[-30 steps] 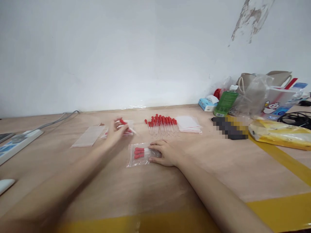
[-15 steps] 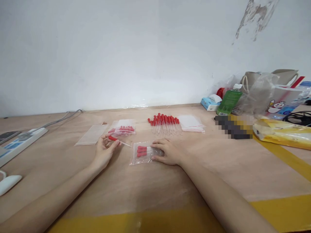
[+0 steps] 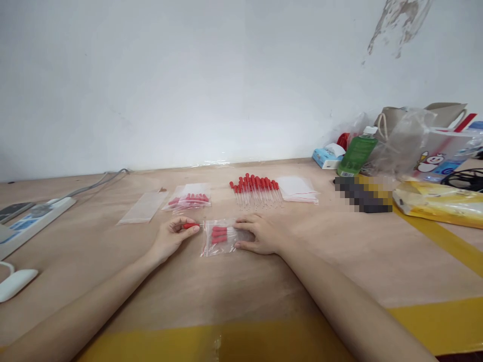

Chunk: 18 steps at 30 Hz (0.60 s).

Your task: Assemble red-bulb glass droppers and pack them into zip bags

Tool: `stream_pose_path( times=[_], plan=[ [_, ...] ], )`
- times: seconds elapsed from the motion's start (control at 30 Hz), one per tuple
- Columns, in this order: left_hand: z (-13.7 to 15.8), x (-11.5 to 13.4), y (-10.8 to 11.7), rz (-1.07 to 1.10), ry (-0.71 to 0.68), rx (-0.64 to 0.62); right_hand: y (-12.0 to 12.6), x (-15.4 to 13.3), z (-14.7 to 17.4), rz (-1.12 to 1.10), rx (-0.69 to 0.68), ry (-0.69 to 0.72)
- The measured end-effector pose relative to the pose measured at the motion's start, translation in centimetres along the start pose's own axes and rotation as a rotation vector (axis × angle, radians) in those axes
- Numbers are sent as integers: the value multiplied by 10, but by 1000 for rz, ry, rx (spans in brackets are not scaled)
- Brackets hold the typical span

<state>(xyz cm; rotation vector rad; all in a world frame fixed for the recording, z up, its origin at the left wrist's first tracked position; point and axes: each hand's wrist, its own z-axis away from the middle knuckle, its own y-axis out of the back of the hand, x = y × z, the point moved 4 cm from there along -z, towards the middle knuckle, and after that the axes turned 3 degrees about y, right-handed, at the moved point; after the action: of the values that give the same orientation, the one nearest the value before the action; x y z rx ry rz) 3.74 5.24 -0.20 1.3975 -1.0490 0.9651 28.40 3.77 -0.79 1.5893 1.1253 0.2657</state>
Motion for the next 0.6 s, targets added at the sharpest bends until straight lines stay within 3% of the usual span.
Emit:
stream_pose_path(
  times=[0.27,0.6],
  plan=[
    [8,2,9,9,117,-153,2,-5,-3,54,0,44],
    [-3,-5,-11,-67,-74,-142,-1,-3,-2,36,1,55]
  ],
)
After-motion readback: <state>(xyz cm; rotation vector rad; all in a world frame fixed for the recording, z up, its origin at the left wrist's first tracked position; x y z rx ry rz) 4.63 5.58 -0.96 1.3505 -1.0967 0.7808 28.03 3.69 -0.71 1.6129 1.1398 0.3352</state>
